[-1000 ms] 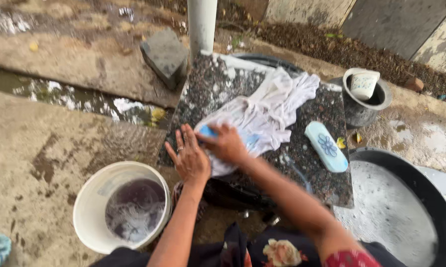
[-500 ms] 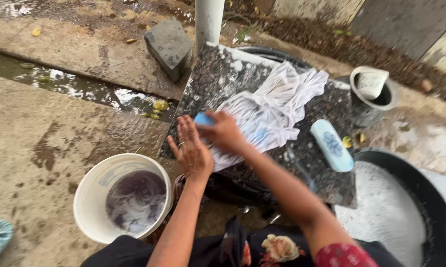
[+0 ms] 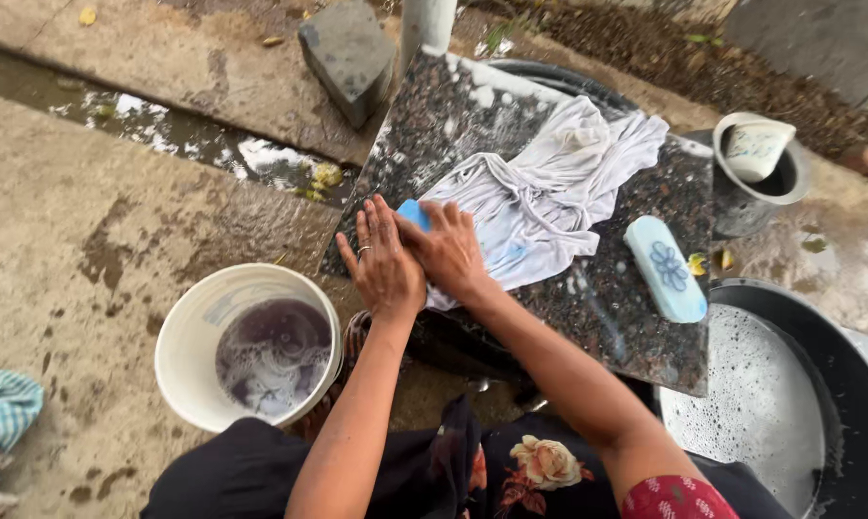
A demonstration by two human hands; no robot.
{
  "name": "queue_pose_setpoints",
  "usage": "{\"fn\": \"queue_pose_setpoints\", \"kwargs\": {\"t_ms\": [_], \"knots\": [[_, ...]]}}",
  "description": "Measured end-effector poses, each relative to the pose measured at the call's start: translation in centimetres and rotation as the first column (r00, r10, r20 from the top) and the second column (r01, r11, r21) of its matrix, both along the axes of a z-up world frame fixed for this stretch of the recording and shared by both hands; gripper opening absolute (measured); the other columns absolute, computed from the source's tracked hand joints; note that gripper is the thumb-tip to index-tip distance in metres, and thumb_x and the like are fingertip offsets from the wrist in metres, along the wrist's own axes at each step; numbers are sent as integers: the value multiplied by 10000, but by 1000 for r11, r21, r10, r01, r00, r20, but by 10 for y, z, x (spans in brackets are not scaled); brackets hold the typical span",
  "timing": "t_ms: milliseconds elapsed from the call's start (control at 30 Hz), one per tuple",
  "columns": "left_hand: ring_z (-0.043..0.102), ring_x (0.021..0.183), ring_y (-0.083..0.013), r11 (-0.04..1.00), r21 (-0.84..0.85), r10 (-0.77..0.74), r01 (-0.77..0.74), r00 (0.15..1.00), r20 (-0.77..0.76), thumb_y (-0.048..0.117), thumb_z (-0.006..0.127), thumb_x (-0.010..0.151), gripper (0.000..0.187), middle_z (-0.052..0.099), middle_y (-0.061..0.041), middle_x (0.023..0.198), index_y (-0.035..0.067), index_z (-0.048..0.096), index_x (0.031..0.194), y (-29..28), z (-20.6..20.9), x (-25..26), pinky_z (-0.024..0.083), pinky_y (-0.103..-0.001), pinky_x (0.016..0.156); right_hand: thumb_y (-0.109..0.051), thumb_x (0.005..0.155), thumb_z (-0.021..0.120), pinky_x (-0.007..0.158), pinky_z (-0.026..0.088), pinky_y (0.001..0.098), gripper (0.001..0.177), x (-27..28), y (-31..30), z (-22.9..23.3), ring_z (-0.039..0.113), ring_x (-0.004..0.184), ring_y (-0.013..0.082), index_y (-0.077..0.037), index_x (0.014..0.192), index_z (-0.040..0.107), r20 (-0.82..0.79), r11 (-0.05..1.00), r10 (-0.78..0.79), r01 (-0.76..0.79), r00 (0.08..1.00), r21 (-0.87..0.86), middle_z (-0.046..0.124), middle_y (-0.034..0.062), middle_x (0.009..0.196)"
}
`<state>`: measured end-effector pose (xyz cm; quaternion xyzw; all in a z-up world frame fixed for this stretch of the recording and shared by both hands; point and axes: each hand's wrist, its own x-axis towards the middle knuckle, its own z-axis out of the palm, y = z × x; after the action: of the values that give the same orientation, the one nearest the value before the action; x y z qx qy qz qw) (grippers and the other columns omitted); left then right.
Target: The person washes clothes by scrubbing fabric on a stone slab, rinsing it in water basins, and applying a bar of soap to another garment before rubbing it by hand.
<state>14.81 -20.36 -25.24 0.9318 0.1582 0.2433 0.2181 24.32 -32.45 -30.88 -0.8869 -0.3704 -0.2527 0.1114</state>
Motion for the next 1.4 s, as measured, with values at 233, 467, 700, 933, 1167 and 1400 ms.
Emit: {"fn": "queue_pose_setpoints", "kwargs": {"t_ms": [233, 467, 700, 933, 1167, 1400], "knots": [[312, 1528, -309, 1000, 10, 3, -2, 998, -66, 90, 534, 903, 744, 357, -166, 1636, 25, 258, 1591, -1, -4, 3, 69, -590, 1254, -111, 1102, 390, 749, 567, 474, 284, 121, -135, 34, 587, 930, 276, -141, 1358, 509, -425, 922, -262, 355, 866, 156, 585, 123, 1239], [326, 1510, -325, 1000, -30, -3, 2, 999, -41, 104, 529, 916, 732, 383, -170, 1618, 18, 255, 1589, -2, -9, 4, 68, -601, 1250, -341, 906, 649, 812, 513, 537, 312, 83, -60, 4, 582, 971, 333, -331, 1213, 698, -160, 935, -353, 353, 922, -32, 641, 110, 1100], [342, 1514, -336, 1000, -4, 27, -27, 999, -31, 88, 523, 915, 752, 374, -187, 1628, -12, 237, 1604, 1, -19, 3, 70, -600, 1247, -171, 1034, 509, 864, 497, 461, 393, 69, -42, 30, 580, 1029, 294, -354, 1356, 642, 172, 921, -35, 99, 985, -377, 656, 151, 1230], [360, 1490, -335, 1000, 22, 18, -16, 998, -54, 151, 515, 973, 651, 397, -171, 1606, 57, 306, 1582, 0, -3, 1, 92, -602, 1240, -321, 1047, 567, 634, 518, 456, 246, 131, -153, 27, 602, 896, 359, -322, 1256, 697, 117, 797, -601, 603, 791, 20, 673, 158, 1140], [355, 1506, -333, 1000, -27, -2, 2, 1000, -7, 121, 504, 993, 620, 408, -173, 1612, 39, 327, 1581, 2, 0, -5, 94, -594, 1248, -268, 893, 639, 823, 504, 502, 415, -66, -22, 23, 577, 1000, 349, -376, 1291, 683, -135, 989, -137, 128, 981, -77, 612, 176, 1166], [343, 1516, -306, 1000, 20, 21, -19, 993, -116, 42, 514, 879, 689, 396, -140, 1615, 81, 378, 1554, 2, 1, -1, 84, -578, 1248, -383, 1160, 521, 759, 538, 367, 253, 65, -168, 44, 572, 968, 231, -184, 1263, 638, 177, 889, -444, 457, 879, -41, 611, 158, 1180]]}}
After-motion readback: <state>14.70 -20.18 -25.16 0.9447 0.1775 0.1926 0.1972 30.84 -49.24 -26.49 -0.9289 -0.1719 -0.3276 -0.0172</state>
